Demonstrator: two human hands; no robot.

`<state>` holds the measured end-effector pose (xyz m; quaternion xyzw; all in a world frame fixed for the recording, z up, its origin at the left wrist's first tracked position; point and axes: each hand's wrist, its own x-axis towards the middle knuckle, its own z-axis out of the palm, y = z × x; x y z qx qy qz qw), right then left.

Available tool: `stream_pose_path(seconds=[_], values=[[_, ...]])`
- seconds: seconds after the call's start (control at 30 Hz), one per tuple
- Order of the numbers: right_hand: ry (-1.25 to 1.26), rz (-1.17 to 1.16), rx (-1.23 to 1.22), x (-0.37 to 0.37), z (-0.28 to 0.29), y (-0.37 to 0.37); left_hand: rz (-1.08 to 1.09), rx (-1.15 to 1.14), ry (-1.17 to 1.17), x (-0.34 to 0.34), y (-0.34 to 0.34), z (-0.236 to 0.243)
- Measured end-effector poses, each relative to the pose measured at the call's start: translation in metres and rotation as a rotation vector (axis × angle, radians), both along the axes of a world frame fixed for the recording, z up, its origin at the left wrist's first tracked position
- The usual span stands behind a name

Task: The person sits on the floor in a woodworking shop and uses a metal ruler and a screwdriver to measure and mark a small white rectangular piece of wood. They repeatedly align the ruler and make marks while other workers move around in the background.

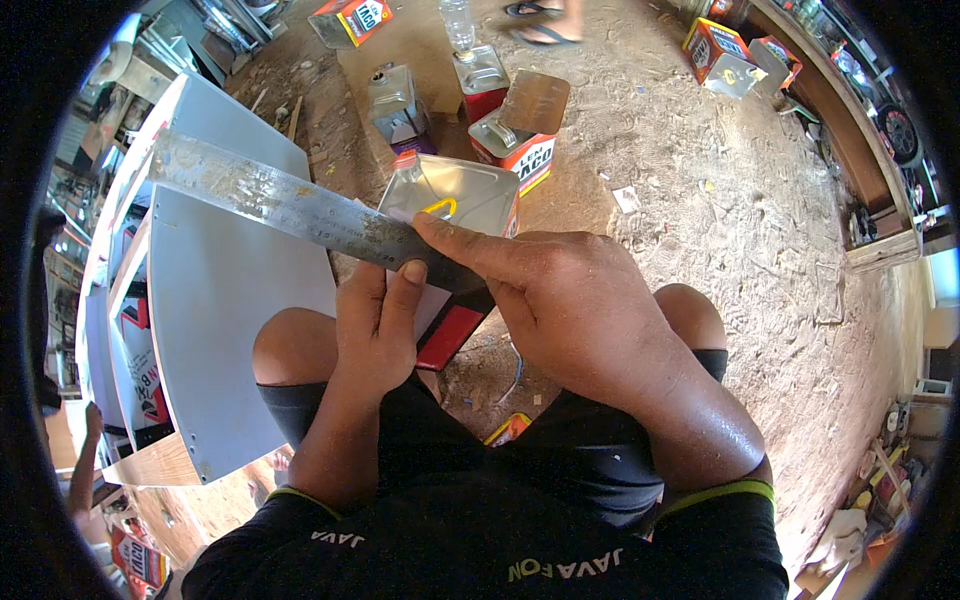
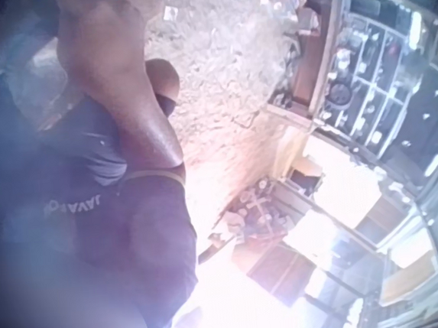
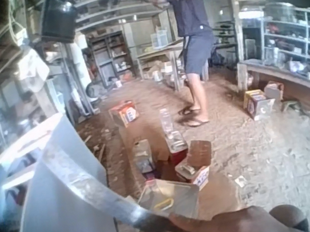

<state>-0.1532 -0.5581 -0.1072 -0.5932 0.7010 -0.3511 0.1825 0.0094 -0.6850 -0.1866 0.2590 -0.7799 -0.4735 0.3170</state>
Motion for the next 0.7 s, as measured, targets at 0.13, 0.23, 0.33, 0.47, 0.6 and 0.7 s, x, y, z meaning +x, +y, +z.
stream_pose_path(seconds=[0.13,0.23,0.33,0.47,0.6,0.7], values=[[0.044,-0.013,0.014,-0.001,-0.001,0.002,0.021,-0.015,0.033,-0.002,-0.001,0.003],[0.067,-0.011,0.038,-0.001,-0.001,0.004,0.028,-0.067,0.083,-0.003,0.000,0.008],[0.099,-0.017,0.081,-0.002,0.000,0.007,0.035,-0.022,-0.012,0.001,0.001,0.012],[0.075,-0.028,0.086,-0.002,0.000,0.009,0.040,-0.042,0.056,0.002,-0.001,0.009],[0.108,-0.011,0.142,-0.006,-0.002,0.018,0.042,-0.002,0.020,0.005,-0.003,0.006],[0.176,-0.019,0.239,-0.015,-0.005,0.025,0.062,0.002,-0.014,0.011,-0.003,0.012]])
